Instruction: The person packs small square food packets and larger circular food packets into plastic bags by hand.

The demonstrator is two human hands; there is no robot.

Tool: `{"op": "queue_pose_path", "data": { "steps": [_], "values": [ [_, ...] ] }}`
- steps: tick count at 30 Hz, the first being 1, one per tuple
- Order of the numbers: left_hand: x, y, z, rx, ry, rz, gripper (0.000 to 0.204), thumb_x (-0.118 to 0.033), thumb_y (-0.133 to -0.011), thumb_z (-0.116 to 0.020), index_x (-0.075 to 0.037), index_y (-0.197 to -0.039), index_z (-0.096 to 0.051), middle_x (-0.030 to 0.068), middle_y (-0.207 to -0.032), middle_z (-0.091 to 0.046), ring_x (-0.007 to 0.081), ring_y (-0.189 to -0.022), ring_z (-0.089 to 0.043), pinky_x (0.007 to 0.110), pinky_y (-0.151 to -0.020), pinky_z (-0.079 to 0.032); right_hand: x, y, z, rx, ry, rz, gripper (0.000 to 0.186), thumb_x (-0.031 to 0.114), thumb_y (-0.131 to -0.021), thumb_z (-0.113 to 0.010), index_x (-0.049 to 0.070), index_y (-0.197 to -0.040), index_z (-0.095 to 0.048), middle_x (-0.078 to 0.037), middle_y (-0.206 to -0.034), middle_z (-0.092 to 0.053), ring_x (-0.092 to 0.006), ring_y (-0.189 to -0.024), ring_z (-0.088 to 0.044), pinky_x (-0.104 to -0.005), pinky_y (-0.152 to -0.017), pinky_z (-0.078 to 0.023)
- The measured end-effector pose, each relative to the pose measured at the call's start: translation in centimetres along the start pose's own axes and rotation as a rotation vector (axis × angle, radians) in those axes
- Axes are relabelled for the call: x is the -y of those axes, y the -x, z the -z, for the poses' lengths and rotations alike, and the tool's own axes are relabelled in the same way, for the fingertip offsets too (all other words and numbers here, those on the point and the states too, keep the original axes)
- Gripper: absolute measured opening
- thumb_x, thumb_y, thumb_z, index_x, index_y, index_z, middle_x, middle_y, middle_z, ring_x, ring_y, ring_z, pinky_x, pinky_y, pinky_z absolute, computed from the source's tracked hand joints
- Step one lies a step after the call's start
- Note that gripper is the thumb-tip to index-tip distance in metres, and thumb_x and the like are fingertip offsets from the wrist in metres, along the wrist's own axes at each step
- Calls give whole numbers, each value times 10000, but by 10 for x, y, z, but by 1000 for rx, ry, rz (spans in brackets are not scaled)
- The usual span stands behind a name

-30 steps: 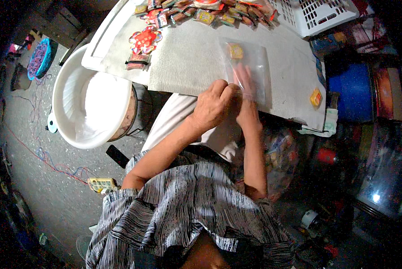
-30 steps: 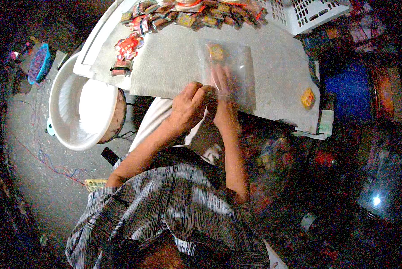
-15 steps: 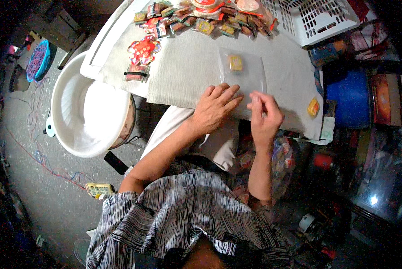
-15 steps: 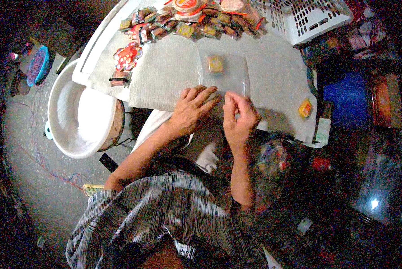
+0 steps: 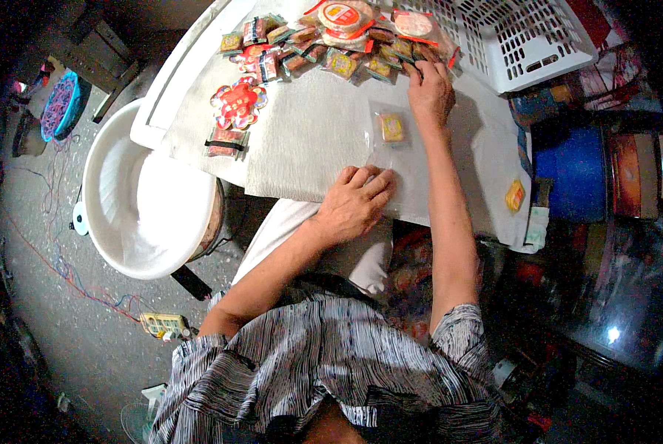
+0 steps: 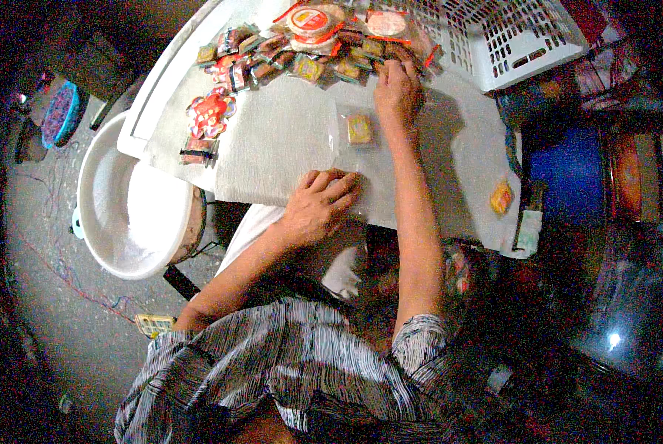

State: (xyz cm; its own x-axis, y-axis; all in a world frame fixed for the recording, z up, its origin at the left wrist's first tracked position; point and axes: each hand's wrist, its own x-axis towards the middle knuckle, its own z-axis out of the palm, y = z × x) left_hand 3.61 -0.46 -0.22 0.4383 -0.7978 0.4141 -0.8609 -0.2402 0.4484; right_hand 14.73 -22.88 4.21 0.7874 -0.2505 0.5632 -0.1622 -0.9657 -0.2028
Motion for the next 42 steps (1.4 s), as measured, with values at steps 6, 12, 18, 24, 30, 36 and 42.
{"op": "queue_pose_path", "data": {
  "steps": [6,12,18,24,30,36,42],
  "values": [
    [1,1,1,-21,24,4,463,-267,-723,-661,-83,-1144,-604,70,-1341,-499,275,-1210,-453,419,-978,-370,-4,-17,-27,-62,154,35,145,201,-825,-660,73,-895,-656,-138,-918,-618,-361,-882,-611,-465,-756,-495],
    [-1,-1,2,7,18,-11,488,-275,-728,-660,-84,-1171,-594,77,-1342,-495,281,-1213,-448,424,-981,-368,-17,-21,-37,-119,91,38,101,159,-820,-605,65,-827,-640,-120,-884,-636,-372,-829,-613,-465,-725,-493],
    [2,1,-3,-50,37,-26,472,-239,-736,-663,-61,-1163,-572,96,-1310,-482,272,-1181,-443,409,-969,-359,-10,21,11,-25,-11,-26,96,141,-829,-604,69,-835,-667,-115,-881,-638,-352,-804,-618,-449,-677,-495],
    [-2,-2,0,-56,8,-20,423,-227,-750,-645,-80,-1142,-587,68,-1293,-504,268,-1162,-457,417,-959,-364,-10,107,74,-131,-222,-13,96,-11,-782,-651,21,-871,-663,-119,-860,-632,-278,-766,-634,-351,-665,-511],
    [-3,-4,-1,-71,66,47,384,-163,-715,-661,-91,-1090,-620,82,-1287,-538,306,-1149,-480,448,-960,-375,10,191,129,-181,-412,-242,121,-52,-780,-633,-12,-893,-647,-117,-890,-634,-220,-791,-624,-294,-715,-496],
    [-9,-8,-14,-286,91,49,246,-121,-677,-703,-90,-920,-678,82,-1010,-633,321,-928,-560,408,-826,-456,34,246,154,-116,-484,-400,95,-35,-827,-612,-31,-918,-640,-83,-943,-655,-166,-839,-612,-283,-772,-480],
    [-19,-1,-14,-351,136,100,162,-98,-711,-657,-59,-868,-642,103,-919,-578,317,-835,-525,416,-705,-464,40,254,141,-130,-562,-504,68,-12,-822,-628,-1,-888,-635,-63,-901,-639,-154,-825,-603,-271,-731,-480]
  ]
}}
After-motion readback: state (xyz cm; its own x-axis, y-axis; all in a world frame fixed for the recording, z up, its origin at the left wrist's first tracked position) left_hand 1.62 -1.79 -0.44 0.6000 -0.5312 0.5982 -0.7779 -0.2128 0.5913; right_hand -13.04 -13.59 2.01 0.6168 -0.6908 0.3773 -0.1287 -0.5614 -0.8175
